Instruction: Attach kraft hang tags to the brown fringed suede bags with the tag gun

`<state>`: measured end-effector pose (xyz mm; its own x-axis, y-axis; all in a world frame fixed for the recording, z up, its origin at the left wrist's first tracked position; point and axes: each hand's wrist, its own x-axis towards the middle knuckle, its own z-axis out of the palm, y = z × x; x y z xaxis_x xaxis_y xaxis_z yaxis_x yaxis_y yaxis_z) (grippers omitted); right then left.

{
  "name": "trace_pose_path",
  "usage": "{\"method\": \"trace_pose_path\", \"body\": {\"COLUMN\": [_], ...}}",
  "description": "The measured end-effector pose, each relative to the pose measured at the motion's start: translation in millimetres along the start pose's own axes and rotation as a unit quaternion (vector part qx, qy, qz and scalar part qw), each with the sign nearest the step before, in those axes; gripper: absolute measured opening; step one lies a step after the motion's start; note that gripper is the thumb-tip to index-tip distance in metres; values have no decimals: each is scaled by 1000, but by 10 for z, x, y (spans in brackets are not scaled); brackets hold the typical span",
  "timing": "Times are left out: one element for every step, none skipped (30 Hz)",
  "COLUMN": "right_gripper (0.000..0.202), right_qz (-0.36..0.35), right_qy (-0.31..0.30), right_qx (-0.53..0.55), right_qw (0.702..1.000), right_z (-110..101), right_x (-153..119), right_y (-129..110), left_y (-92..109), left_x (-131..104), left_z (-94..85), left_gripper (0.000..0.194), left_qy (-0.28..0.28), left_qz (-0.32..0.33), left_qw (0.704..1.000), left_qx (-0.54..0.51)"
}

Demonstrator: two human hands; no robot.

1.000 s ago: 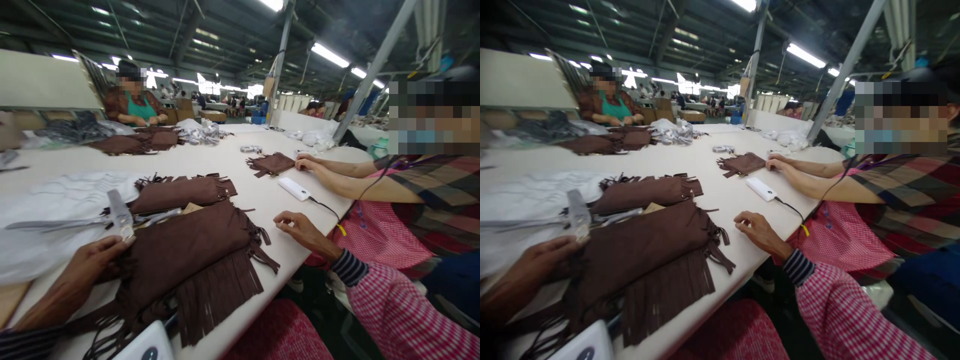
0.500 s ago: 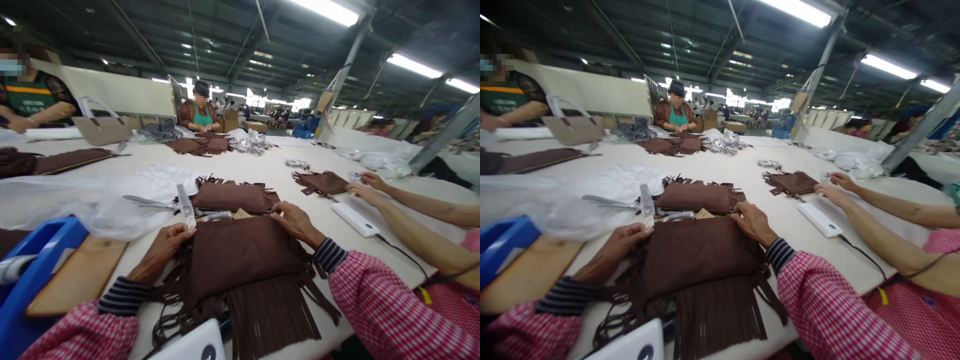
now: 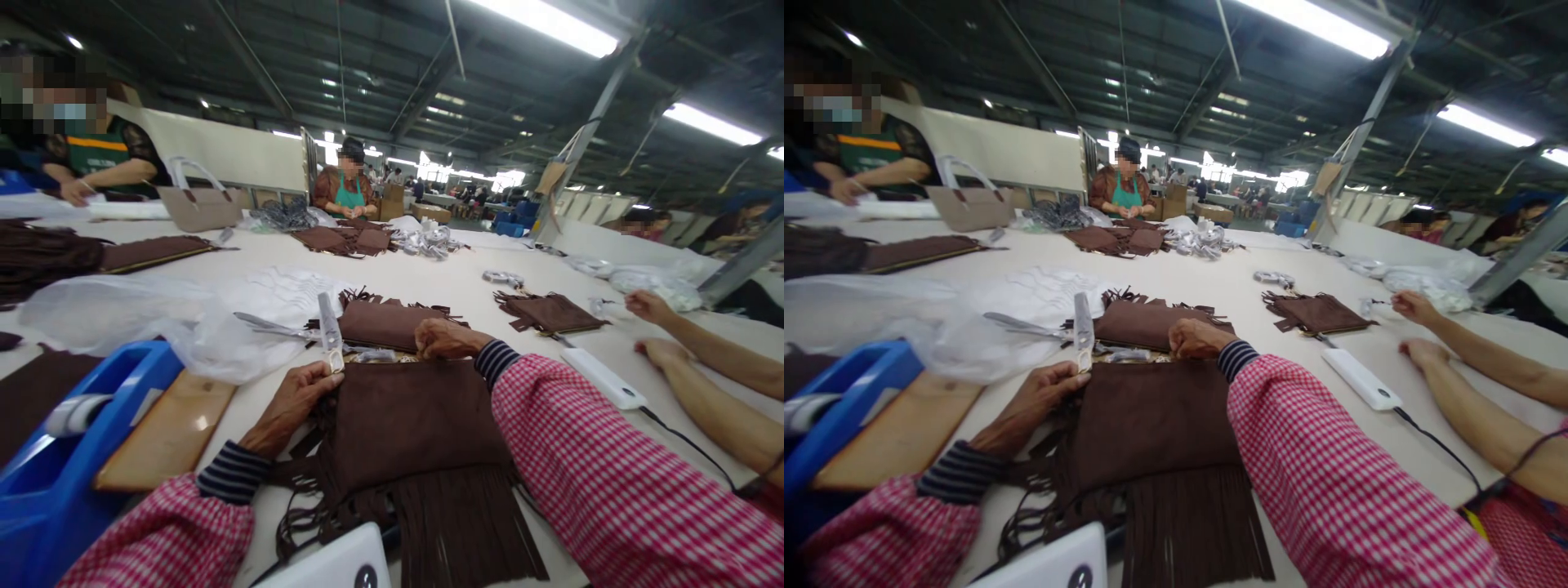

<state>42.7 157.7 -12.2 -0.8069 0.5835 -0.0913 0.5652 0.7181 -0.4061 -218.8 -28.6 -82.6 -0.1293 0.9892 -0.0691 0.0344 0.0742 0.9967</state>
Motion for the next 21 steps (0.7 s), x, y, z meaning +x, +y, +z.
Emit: {"method": "trace_pose_path", "body": {"right_gripper": [6,9,14,19,22,25,25,25,24,24,24,23,22,21,20,18,18,18,18,19,20], "right_qz": [10,24,38,50,57,61,62,63,65,69,73,78,83,90,97,105,112,117,118,117,114], "right_qy": [-2,3,18,42,72,103,136,168,197,220,239,254,270,290,312,336,359,378,390,393,391], "right_qx": [72,141,200,242,267,275,273,267,262,262,266,273,282,294,312,337,367,397,426,450,467], "right_qw": [997,990,979,968,959,954,950,947,942,937,931,925,917,906,892,873,851,828,808,793,785], "right_z": [-43,-87,-133,-178,-221,-259,-292,-317,-333,-340,-339,-331,-320,-308,-298,-293,-294,-302,-313,-328,-343], "right_x": [-50,-107,-168,-229,-287,-339,-381,-414,-435,-446,-448,-442,-431,-414,-396,-376,-358,-342,-329,-320,-313], "right_y": [32,55,68,74,73,68,58,46,31,13,-6,-28,-51,-74,-99,-125,-153,-186,-226,-272,-328], "left_y": [8,12,12,7,-2,-11,-17,-17,-8,11,40,77,117,157,195,229,258,285,312,343,380], "left_x": [-9,-19,-27,-33,-37,-39,-39,-39,-41,-44,-48,-55,-62,-69,-75,-80,-84,-87,-90,-93,-98], "left_z": [2,7,13,20,28,37,45,51,54,53,48,37,21,1,-23,-48,-70,-88,-97,-95,-79], "left_gripper": [42,41,39,38,37,37,37,38,39,41,43,45,47,48,49,49,49,48,47,45,42], "left_qy": [-11,-23,-37,-51,-64,-74,-80,-81,-79,-76,-70,-59,-38,-8,29,72,112,141,156,159,151], "left_qz": [3,5,5,3,0,-4,-8,-9,-9,-4,7,24,46,69,91,110,126,138,150,162,175], "left_qw": [1000,1000,999,999,998,997,997,997,997,997,996,993,987,976,961,944,927,914,907,907,912], "left_qx": [-5,-11,-15,-18,-20,-19,-17,-10,3,25,57,100,152,208,260,304,336,355,360,355,340]}}
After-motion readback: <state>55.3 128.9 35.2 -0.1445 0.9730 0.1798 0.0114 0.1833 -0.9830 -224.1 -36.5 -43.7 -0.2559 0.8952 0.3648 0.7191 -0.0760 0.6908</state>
